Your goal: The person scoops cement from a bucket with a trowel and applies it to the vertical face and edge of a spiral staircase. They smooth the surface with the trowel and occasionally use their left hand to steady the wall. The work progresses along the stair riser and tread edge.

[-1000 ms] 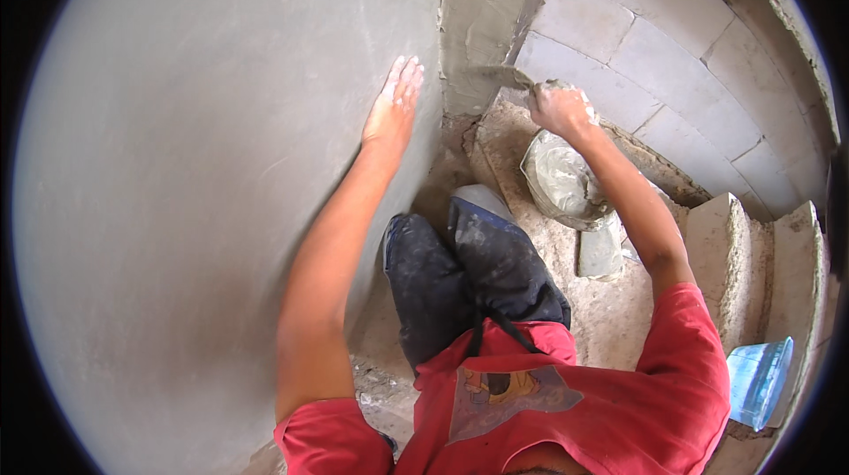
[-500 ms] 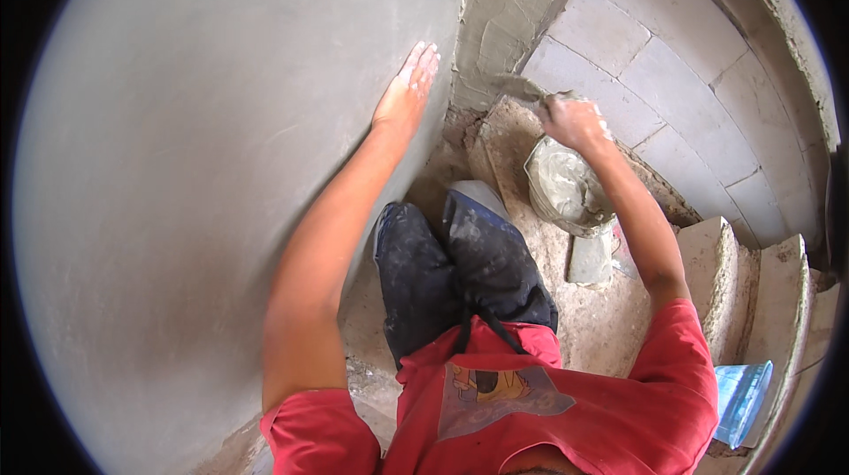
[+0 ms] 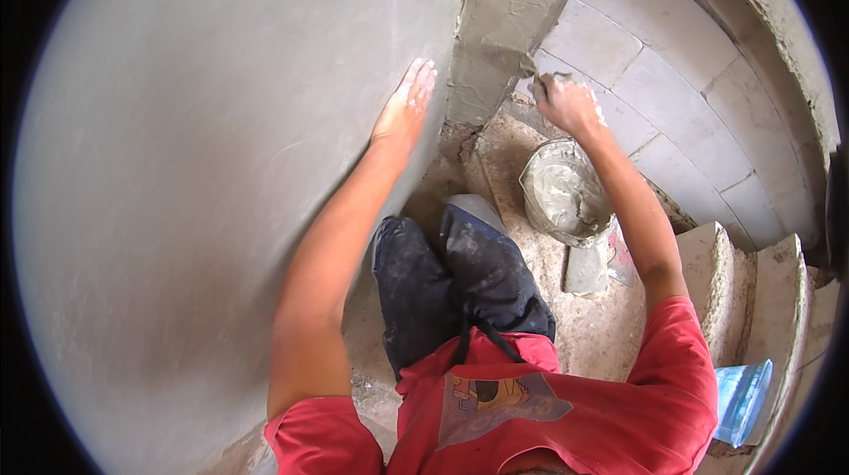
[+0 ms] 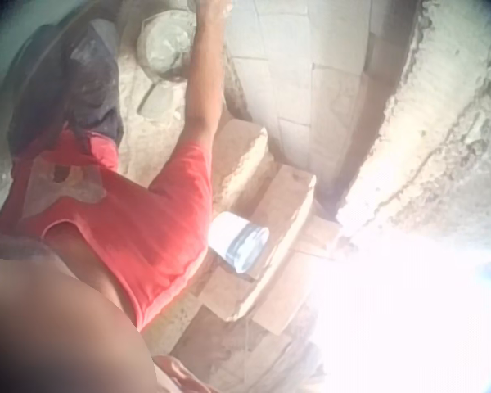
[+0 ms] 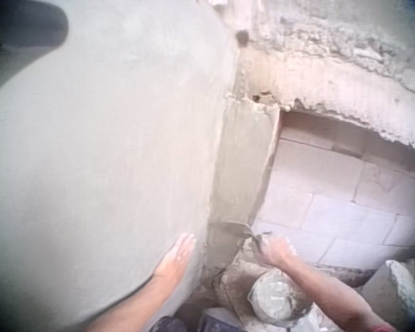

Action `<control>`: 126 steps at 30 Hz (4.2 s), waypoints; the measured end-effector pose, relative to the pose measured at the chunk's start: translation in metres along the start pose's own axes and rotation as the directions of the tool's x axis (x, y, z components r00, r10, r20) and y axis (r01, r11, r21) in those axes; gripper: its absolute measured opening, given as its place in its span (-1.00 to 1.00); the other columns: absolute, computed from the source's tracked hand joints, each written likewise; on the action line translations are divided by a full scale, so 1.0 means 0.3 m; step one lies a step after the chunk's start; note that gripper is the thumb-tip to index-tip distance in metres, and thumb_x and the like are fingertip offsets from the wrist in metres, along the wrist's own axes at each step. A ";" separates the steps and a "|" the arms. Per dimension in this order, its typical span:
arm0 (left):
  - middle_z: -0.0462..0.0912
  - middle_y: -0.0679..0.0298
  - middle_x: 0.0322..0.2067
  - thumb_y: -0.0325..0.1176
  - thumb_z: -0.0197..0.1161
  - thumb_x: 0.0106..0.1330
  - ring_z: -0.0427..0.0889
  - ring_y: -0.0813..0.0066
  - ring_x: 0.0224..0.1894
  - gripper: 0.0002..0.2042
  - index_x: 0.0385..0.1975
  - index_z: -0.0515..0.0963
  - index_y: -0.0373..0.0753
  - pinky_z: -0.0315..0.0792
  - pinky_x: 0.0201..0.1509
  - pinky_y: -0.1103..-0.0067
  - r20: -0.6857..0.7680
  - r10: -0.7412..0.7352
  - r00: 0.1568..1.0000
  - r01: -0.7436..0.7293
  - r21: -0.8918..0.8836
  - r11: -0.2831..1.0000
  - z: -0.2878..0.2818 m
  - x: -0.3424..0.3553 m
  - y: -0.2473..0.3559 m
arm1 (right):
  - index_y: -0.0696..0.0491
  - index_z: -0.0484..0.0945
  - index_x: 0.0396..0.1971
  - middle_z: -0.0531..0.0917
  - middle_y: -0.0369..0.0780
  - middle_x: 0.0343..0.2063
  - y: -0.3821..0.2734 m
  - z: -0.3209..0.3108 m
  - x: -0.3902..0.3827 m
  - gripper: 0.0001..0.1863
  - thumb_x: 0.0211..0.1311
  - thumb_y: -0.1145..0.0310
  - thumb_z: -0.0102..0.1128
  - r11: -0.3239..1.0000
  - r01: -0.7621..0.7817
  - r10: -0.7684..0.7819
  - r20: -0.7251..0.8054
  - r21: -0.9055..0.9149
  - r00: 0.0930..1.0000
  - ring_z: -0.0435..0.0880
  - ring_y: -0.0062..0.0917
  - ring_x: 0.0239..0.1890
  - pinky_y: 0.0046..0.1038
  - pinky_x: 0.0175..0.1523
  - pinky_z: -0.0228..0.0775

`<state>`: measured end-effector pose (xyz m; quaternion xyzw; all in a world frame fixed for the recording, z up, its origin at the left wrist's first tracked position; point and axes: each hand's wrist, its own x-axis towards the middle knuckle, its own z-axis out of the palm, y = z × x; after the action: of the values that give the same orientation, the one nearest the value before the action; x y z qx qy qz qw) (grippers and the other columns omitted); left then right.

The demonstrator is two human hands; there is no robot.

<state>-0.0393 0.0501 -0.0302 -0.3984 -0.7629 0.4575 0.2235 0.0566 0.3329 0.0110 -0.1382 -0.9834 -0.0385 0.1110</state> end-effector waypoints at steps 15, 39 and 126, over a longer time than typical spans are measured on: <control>-0.12 0.26 0.69 -0.09 -0.13 0.62 -0.24 0.20 0.72 -0.32 0.65 -0.03 -0.24 -0.40 0.74 0.06 0.007 0.020 1.000 -0.020 0.009 1.000 -0.004 -0.007 -0.006 | 0.09 0.76 0.05 0.82 -0.07 -0.37 0.128 -0.340 -0.026 -0.42 0.55 -0.15 0.11 0.894 -0.086 0.285 -0.411 0.439 0.866 0.80 -0.27 -0.36 -0.20 -0.19 0.64; -0.10 0.27 0.68 0.00 -0.07 0.61 -0.27 0.18 0.72 -0.27 0.65 -0.02 -0.24 -0.41 0.74 0.06 -0.015 -0.016 1.000 0.016 -0.022 1.000 0.029 0.014 0.023 | 0.11 0.77 -0.10 0.81 -0.03 -0.31 0.174 -0.247 -0.071 -0.55 0.53 0.00 0.14 0.991 0.047 -0.006 -0.310 0.125 0.951 0.83 -0.15 -0.30 -0.10 -0.10 0.69; 0.15 0.39 0.62 0.10 0.02 0.56 -0.13 0.34 0.70 -0.36 0.54 0.33 -0.08 -0.36 0.76 0.12 -0.038 -0.064 0.997 0.051 -0.294 0.955 0.010 0.018 0.033 | 0.21 0.68 -0.06 0.74 -0.27 -0.34 0.197 0.130 -1.035 -0.69 0.47 0.24 0.28 0.104 -0.464 0.632 0.302 0.880 0.713 0.66 -0.64 -0.32 -0.51 -0.21 0.51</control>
<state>-0.0406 0.0556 -0.0406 -0.4153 -0.8280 0.3235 0.1931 0.3560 0.3120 -0.0954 -0.4022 -0.6887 0.5502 0.2475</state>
